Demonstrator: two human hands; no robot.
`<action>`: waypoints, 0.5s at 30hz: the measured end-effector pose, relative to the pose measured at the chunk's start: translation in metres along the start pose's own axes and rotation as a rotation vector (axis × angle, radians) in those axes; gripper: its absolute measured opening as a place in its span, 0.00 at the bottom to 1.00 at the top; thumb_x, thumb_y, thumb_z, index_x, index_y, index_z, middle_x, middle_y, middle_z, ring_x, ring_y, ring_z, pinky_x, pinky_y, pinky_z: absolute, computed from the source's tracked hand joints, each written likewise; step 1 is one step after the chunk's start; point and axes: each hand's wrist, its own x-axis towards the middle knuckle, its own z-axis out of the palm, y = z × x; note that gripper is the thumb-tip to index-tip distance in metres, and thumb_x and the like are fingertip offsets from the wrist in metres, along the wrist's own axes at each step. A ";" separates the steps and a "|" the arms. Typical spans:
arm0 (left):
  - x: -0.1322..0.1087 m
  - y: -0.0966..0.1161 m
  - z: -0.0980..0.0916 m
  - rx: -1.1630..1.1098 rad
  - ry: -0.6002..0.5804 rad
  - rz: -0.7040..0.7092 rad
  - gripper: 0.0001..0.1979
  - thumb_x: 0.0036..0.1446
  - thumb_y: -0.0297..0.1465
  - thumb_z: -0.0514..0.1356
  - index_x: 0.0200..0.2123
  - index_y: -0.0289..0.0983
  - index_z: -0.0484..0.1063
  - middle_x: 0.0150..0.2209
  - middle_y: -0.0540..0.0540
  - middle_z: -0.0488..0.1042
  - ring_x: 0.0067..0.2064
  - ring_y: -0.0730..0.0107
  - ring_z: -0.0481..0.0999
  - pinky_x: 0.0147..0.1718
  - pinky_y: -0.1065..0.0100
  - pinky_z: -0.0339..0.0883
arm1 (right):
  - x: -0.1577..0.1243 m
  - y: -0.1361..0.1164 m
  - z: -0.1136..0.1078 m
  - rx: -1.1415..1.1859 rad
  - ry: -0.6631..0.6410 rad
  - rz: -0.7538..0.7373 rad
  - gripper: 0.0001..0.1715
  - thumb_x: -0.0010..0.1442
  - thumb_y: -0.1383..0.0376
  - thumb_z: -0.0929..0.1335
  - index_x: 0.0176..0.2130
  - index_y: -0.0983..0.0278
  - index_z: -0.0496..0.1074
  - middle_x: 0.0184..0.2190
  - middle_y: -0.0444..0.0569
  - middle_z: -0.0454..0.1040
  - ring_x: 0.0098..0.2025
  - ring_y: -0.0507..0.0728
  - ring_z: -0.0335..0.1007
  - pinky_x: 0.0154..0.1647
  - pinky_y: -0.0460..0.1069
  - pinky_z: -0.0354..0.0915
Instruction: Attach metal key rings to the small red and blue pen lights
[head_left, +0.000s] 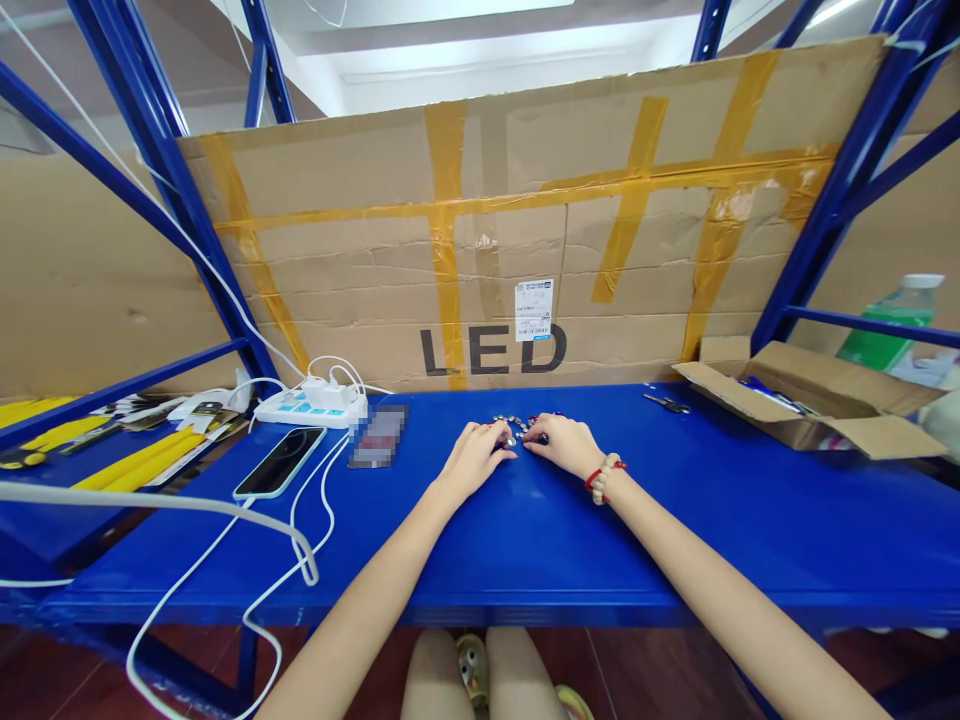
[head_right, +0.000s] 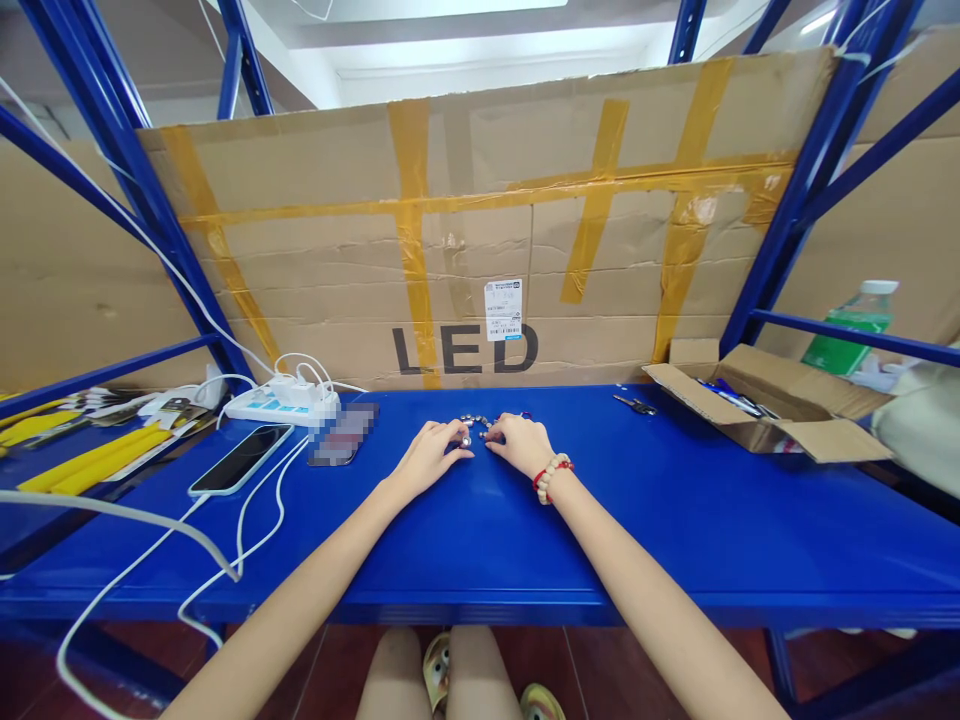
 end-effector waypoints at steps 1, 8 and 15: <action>0.000 0.000 0.000 -0.002 -0.003 0.002 0.07 0.54 0.30 0.59 0.34 0.36 0.61 0.37 0.50 0.72 0.41 0.68 0.70 0.42 0.67 0.55 | 0.000 0.000 0.000 0.000 0.001 0.002 0.05 0.56 0.64 0.67 0.34 0.57 0.75 0.37 0.44 0.71 0.37 0.54 0.68 0.25 0.44 0.54; 0.000 0.000 0.000 -0.021 0.006 0.036 0.04 0.56 0.26 0.56 0.34 0.37 0.61 0.37 0.50 0.72 0.41 0.68 0.70 0.42 0.67 0.55 | 0.000 0.000 0.000 -0.007 0.003 0.001 0.07 0.57 0.65 0.66 0.32 0.59 0.75 0.37 0.44 0.72 0.36 0.55 0.69 0.24 0.45 0.51; 0.000 -0.001 0.002 0.034 0.030 0.000 0.04 0.58 0.26 0.53 0.38 0.37 0.61 0.37 0.48 0.72 0.40 0.67 0.71 0.41 0.66 0.56 | 0.001 -0.001 0.000 0.141 0.170 -0.113 0.10 0.60 0.62 0.64 0.36 0.58 0.74 0.36 0.44 0.71 0.33 0.50 0.67 0.24 0.43 0.53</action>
